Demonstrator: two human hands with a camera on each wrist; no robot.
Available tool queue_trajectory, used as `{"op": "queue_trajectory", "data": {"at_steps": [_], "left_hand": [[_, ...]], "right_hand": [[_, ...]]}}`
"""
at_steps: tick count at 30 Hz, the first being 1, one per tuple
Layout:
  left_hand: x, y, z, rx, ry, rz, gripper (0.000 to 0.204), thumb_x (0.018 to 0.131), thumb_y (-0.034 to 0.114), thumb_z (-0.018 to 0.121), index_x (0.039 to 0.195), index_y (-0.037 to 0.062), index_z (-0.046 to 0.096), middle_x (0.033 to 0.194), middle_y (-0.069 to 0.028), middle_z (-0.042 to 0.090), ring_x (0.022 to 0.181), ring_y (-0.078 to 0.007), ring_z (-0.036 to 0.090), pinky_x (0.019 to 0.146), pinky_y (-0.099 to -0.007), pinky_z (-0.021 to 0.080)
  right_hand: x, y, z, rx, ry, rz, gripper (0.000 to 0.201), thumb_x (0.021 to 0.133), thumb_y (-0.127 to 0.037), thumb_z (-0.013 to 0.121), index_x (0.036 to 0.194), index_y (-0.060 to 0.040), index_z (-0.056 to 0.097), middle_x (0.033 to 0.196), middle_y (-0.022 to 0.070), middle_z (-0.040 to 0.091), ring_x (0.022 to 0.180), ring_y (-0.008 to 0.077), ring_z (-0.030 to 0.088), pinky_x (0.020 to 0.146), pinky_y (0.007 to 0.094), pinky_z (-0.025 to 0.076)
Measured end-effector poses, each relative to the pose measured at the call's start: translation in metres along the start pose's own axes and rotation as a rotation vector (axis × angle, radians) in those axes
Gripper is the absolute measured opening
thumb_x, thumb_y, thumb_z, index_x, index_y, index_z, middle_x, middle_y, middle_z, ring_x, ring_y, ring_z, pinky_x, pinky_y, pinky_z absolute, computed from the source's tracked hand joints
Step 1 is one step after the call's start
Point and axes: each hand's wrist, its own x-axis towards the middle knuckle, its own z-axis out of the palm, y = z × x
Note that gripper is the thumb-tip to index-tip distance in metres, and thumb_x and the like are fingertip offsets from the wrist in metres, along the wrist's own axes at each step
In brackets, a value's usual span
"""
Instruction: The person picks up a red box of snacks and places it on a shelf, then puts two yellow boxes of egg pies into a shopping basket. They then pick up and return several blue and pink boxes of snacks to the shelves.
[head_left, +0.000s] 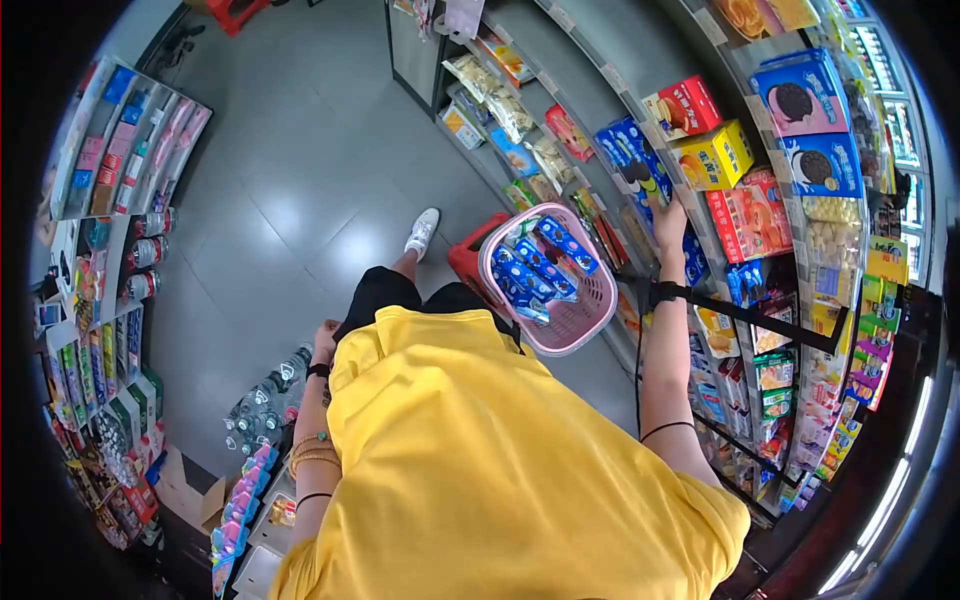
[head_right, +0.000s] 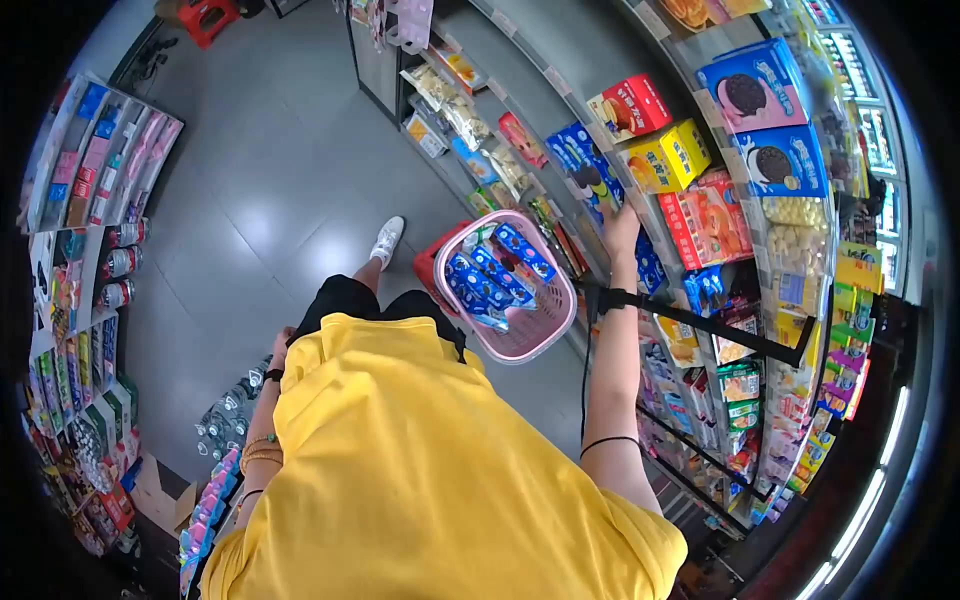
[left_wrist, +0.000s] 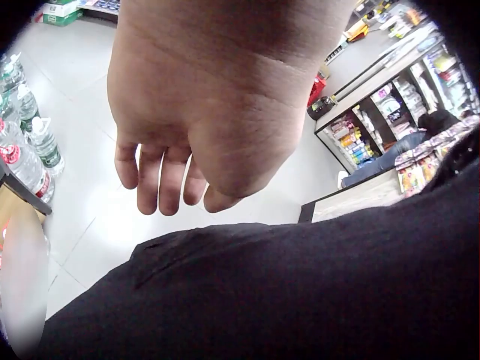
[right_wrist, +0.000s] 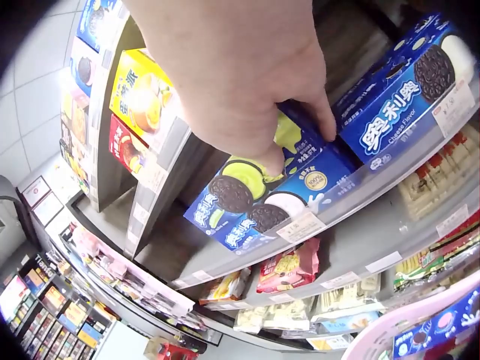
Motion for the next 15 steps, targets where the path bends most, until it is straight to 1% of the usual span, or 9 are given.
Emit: {"op": "queue_trajectory", "data": {"at_steps": [1,4,7,10,11,12,13,14,15], "left_hand": [[-0.002,0.002,-0.002,-0.001,0.003,-0.001,0.035,0.08,0.032,0.065,0.095,-0.0001,0.064,0.09,-0.0172,0.068,0.088,-0.0306,0.065,0.076,-0.0359,0.049],[-0.002,0.006,-0.005,0.031,0.018,-0.011,0.035,0.08,0.032,0.065,0.096,0.0003,0.064,0.09,-0.0175,0.068,0.09,-0.0313,0.065,0.077,-0.0364,0.049],[-0.005,0.006,-0.008,0.042,0.02,-0.004,0.035,0.08,0.031,0.065,0.097,0.0003,0.064,0.091,-0.018,0.068,0.091,-0.0315,0.065,0.078,-0.0363,0.049],[-0.006,0.008,-0.011,0.037,0.018,-0.053,0.035,0.081,0.031,0.064,0.097,0.0005,0.064,0.092,-0.0187,0.067,0.092,-0.0314,0.064,0.079,-0.0364,0.048],[-0.005,0.006,-0.012,0.035,0.004,-0.023,0.035,0.081,0.031,0.064,0.097,0.0004,0.064,0.092,-0.0188,0.067,0.092,-0.0316,0.064,0.079,-0.0365,0.048],[0.002,-0.008,-0.009,0.035,-0.012,0.01,0.035,0.081,0.031,0.064,0.097,0.0002,0.064,0.092,-0.019,0.067,0.092,-0.0317,0.064,0.079,-0.0365,0.048],[0.003,-0.006,-0.012,0.037,-0.027,0.045,0.035,0.081,0.031,0.064,0.096,0.0001,0.065,0.092,-0.0191,0.067,0.092,-0.0318,0.064,0.079,-0.0365,0.048],[0.002,-0.003,-0.011,0.039,0.012,-0.011,0.033,0.081,0.029,0.064,0.096,-0.0004,0.065,0.092,-0.0192,0.067,0.091,-0.0326,0.064,0.079,-0.0367,0.048],[0.004,-0.005,-0.01,0.034,0.007,-0.016,0.031,0.08,0.026,0.064,0.096,-0.0006,0.064,0.092,-0.0196,0.067,0.091,-0.0335,0.064,0.079,-0.0368,0.048]], "right_hand": [[-0.001,0.001,0.0,0.008,-0.013,0.024,0.059,0.08,-0.018,0.068,0.129,0.0019,0.043,0.123,0.0269,0.051,0.117,0.0417,0.046,0.097,0.041,0.037],[-0.001,0.0,0.0,-0.016,0.036,-0.022,0.059,0.079,-0.019,0.069,0.128,0.0016,0.044,0.123,0.0272,0.051,0.117,0.042,0.045,0.097,0.0409,0.037],[-0.005,-0.002,0.001,-0.072,0.089,-0.021,0.063,0.078,-0.026,0.07,0.127,0.0037,0.043,0.117,0.029,0.053,0.113,0.0406,0.05,0.094,0.0407,0.04],[-0.011,-0.017,-0.011,-0.064,-0.069,0.156,0.07,0.077,-0.025,0.072,0.13,0.0061,0.038,0.121,0.0316,0.049,0.115,0.0433,0.046,0.097,0.0423,0.037],[-0.02,-0.024,-0.011,-0.077,0.034,0.103,0.071,0.076,-0.024,0.071,0.13,0.0075,0.037,0.123,0.033,0.045,0.115,0.0449,0.044,0.098,0.0441,0.035],[-0.032,-0.033,-0.008,-0.092,0.139,0.052,0.072,0.076,-0.023,0.071,0.13,0.0088,0.036,0.124,0.0345,0.042,0.115,0.0464,0.042,0.099,0.0459,0.033],[-0.043,-0.041,-0.006,-0.106,0.246,0.003,0.073,0.076,-0.022,0.07,0.13,0.0101,0.034,0.126,0.036,0.039,0.116,0.0479,0.039,0.1,0.0477,0.031],[-0.059,-0.042,0.003,-0.108,0.222,0.074,0.071,0.076,-0.019,0.068,0.13,0.0094,0.033,0.13,0.0357,0.033,0.117,0.0501,0.035,0.1,0.0501,0.03],[-0.074,-0.055,0.002,-0.079,0.211,0.035,0.066,0.076,-0.018,0.068,0.128,0.0077,0.038,0.128,0.033,0.038,0.116,0.046,0.039,0.099,0.0475,0.032]]}}
